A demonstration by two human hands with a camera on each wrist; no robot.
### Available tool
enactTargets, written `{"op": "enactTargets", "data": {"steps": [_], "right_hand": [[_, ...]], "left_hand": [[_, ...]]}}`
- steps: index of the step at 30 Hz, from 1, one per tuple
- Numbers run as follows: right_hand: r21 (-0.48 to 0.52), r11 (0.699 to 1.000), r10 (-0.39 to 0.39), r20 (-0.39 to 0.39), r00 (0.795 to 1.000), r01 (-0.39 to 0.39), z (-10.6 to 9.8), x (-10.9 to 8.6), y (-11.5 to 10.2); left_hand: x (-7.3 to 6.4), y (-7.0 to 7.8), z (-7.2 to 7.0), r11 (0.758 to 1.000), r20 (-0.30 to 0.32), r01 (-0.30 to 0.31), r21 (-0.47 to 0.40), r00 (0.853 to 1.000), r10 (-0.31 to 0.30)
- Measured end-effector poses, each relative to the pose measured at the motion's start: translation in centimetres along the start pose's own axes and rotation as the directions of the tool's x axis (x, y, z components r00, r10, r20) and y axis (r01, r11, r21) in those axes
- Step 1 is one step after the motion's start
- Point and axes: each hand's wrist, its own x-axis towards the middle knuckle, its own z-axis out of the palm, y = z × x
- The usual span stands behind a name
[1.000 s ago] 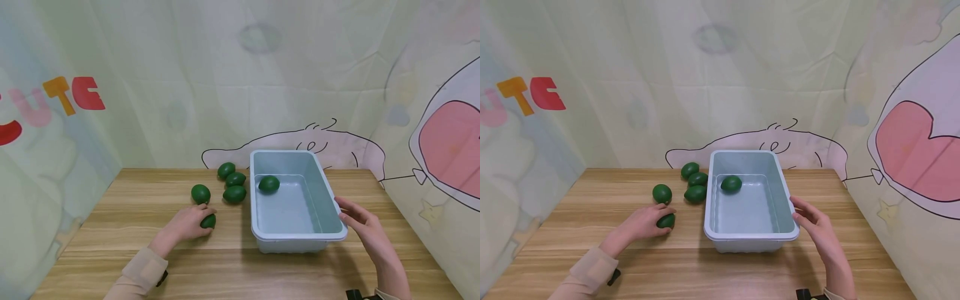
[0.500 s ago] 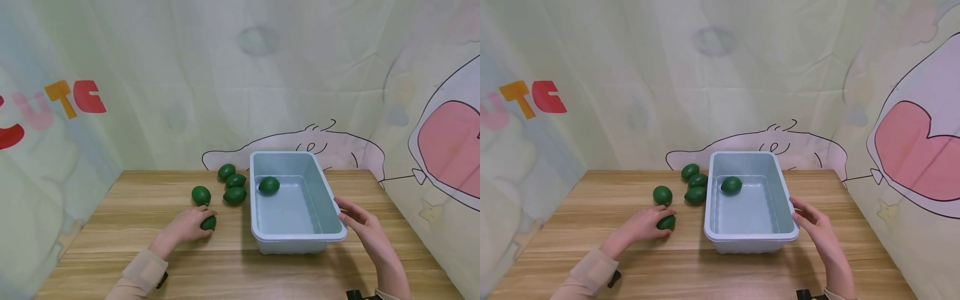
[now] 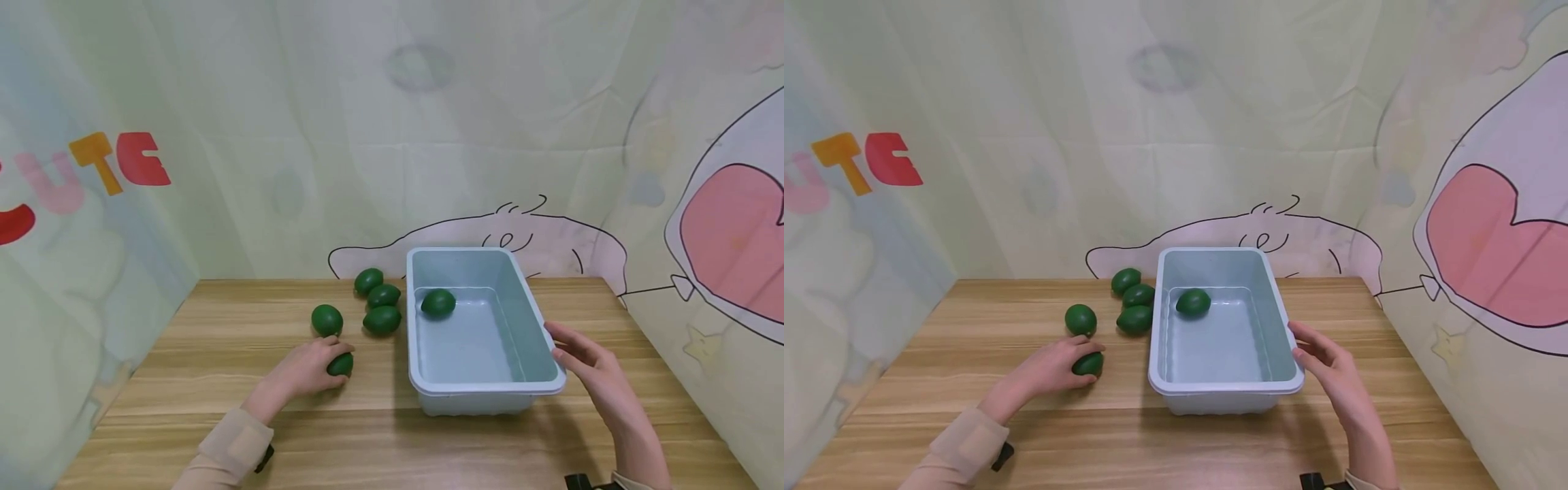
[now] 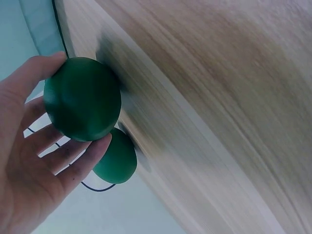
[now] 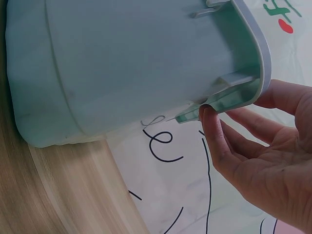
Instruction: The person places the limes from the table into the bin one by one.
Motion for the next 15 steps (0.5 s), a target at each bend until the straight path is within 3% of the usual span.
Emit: {"op": "enactTargets", "data": {"steps": [15], "right_hand": [[-0.005,1.000,0.012,-0.003,1.000,-0.012,0.06,0.02,0.00]], "left_hand": [[0.35,0.59,-0.44,0.999,0.018,0.022,-0.027,1.000,-0.021]]}}
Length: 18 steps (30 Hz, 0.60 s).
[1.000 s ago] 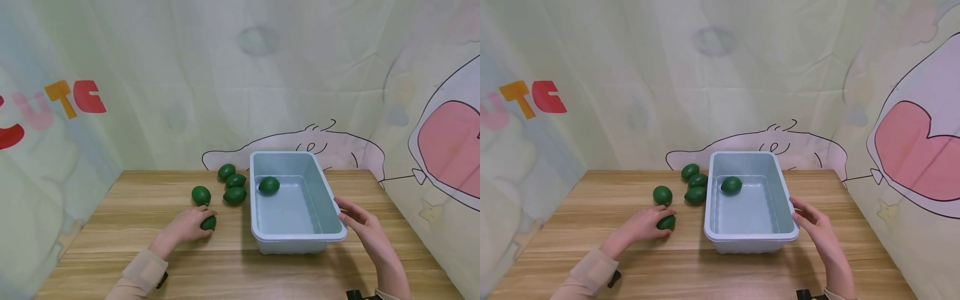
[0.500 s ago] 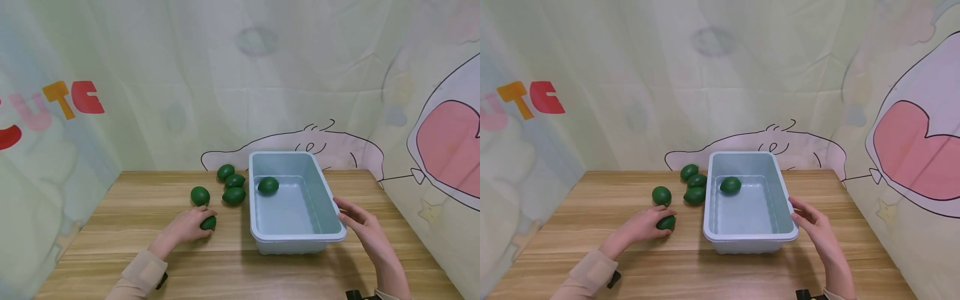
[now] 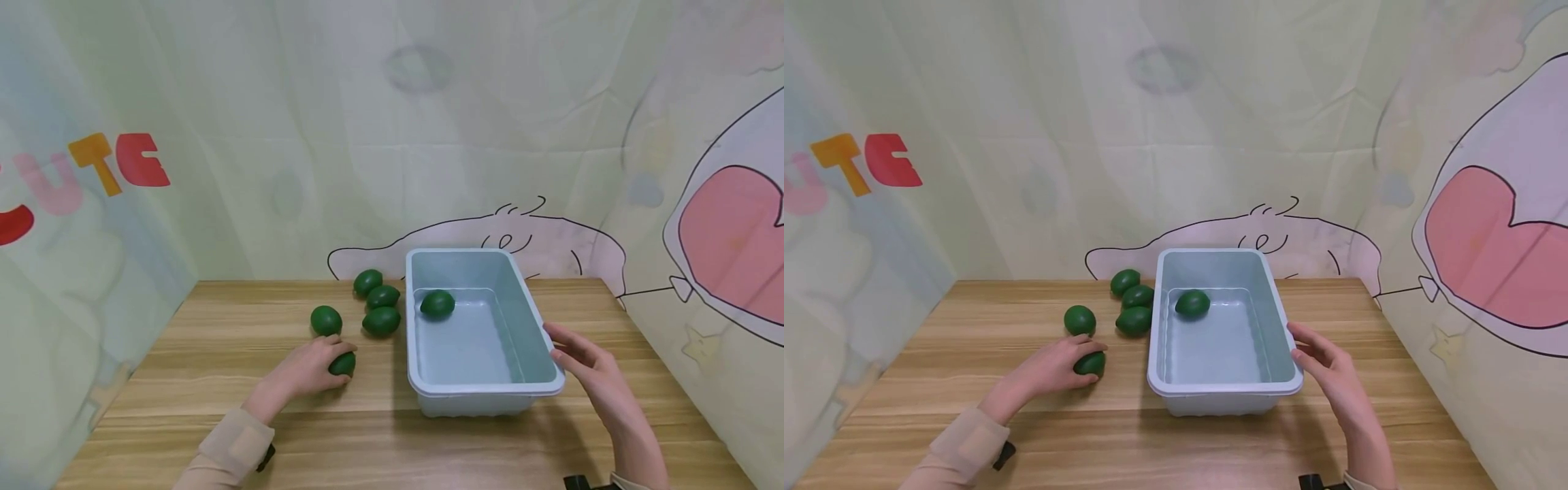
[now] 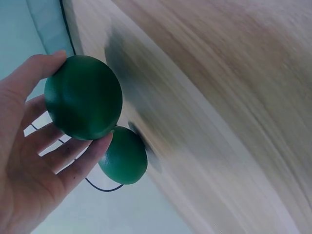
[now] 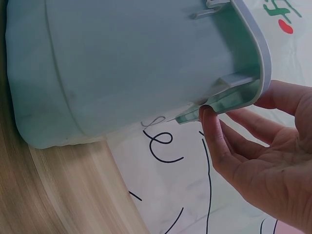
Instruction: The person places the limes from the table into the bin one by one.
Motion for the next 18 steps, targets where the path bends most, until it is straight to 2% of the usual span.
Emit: {"op": "enactTargets", "data": {"steps": [11,14,18], "right_hand": [[0.004,1.000,0.002,0.001,1.000,-0.002,0.0,-0.1,0.0],[0.008,1.000,-0.002,0.003,1.000,0.002,0.0,-0.1,0.0],[0.005,1.000,-0.006,0.002,1.000,0.006,0.0,-0.1,0.0]], "left_hand": [[0.1,0.5,-1.0,0.998,-0.009,0.062,-0.010,0.998,-0.062],[0.2,0.8,-1.3,0.998,-0.017,0.065,-0.006,0.998,-0.065],[0.2,1.0,-1.6,0.999,-0.032,0.041,0.009,0.999,-0.041]]}}
